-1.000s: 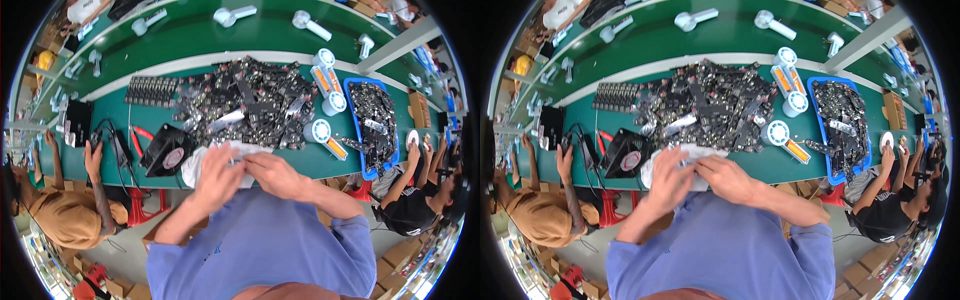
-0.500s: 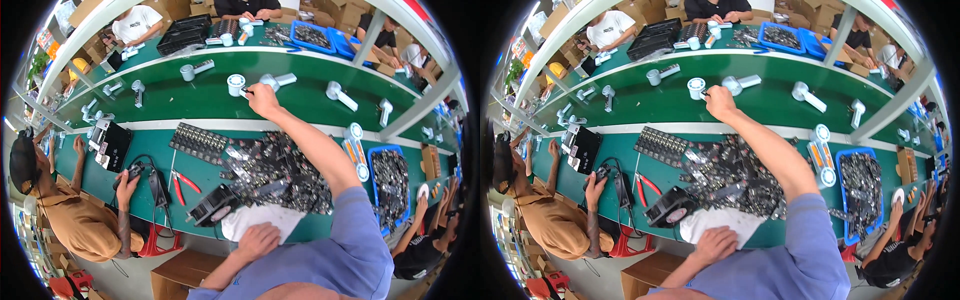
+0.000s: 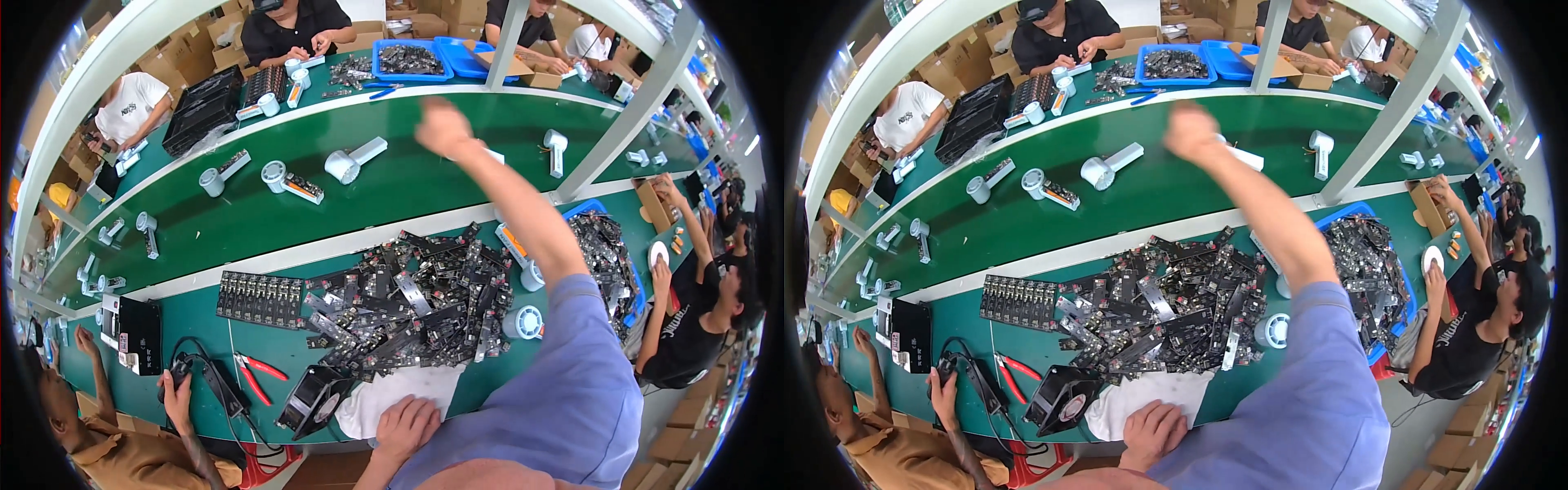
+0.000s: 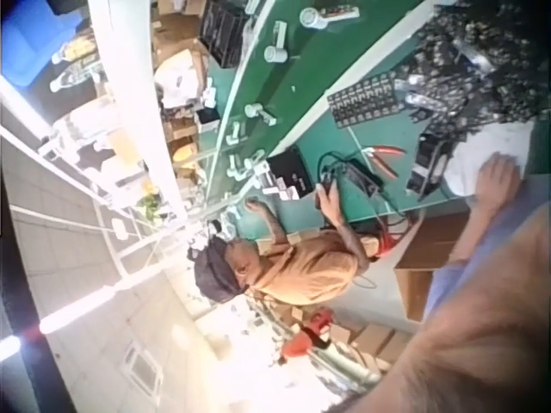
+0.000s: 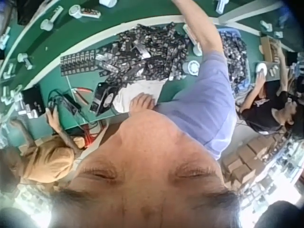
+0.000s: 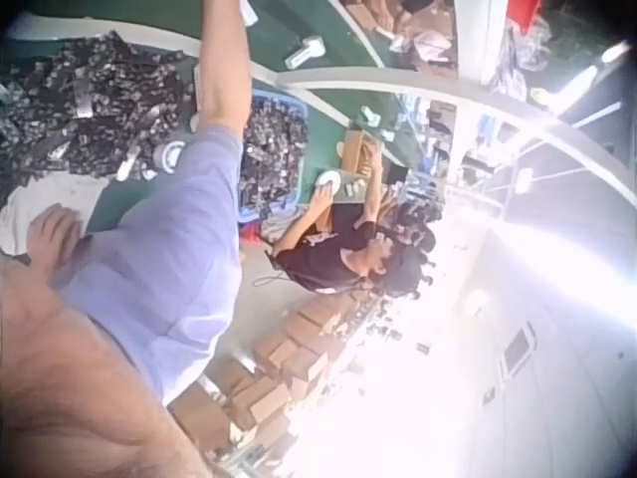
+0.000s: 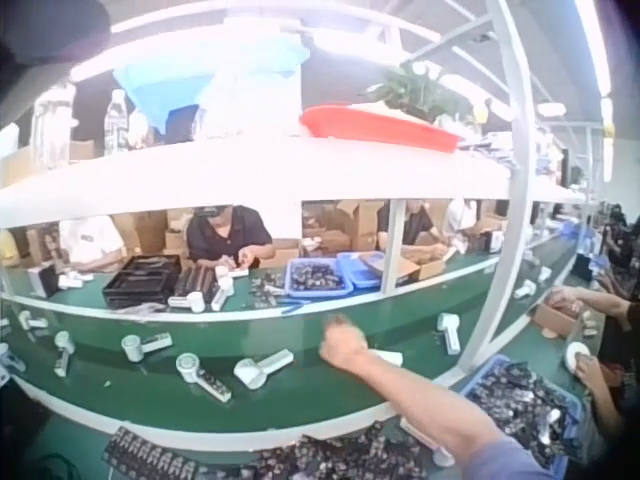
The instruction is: The person assembles or inspects small printed circuit boards by hand, connecting ribbon cables to them.
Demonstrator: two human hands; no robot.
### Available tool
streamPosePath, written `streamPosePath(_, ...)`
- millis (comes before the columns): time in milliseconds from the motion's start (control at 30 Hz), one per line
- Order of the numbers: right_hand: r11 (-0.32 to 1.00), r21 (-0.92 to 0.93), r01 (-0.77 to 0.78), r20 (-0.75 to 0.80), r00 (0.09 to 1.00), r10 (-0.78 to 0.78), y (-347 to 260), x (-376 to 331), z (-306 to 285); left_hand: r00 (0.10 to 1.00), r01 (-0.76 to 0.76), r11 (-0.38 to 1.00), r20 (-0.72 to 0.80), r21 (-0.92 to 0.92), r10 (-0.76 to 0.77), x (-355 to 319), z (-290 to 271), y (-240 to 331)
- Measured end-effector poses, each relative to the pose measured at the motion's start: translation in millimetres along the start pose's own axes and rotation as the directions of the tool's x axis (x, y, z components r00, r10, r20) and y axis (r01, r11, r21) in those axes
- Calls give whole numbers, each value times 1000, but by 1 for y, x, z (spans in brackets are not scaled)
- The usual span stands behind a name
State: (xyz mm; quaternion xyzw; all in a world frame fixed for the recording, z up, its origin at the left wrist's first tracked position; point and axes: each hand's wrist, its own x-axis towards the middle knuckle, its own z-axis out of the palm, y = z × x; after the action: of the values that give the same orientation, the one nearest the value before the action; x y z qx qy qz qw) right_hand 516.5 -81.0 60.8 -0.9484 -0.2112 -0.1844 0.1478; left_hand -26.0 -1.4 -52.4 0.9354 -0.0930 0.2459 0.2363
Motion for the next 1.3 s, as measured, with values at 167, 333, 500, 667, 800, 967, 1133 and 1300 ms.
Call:
streamPosePath(167,994,-97,-55,545,832,99,151,-51,-3,1000,16,1000,-14,15,-16,-2,2,9)
streamPosePath(333,985,-164,45,342,940,14,159,-70,-19,999,40,998,23,-41,-39,6,-5,12)
streamPosePath(500,903,173,394,111,903,-415,47,-145,-154,971,56,963,-209,-264,-114,15,-25,28)
streamPosePath(667,668,353,655,58,697,-714,-38,-312,-198,960,117,765,-125,-633,-251,58,-47,22)
streamPosePath(800,624,483,615,160,639,-753,-59,-377,-189,982,186,841,115,-508,-148,36,-71,17)
streamPosePath(967,711,689,138,249,876,-412,-74,-309,-148,995,43,936,102,-351,-8,6,-48,-9)
streamPosePath(1133,877,460,136,152,961,-229,-93,-274,-79,997,18,984,71,-178,-6,5,-48,-8)
streamPosePath(1300,880,472,-54,268,960,-85,-103,-276,-73,999,-4,995,48,-101,9,12,-53,5)
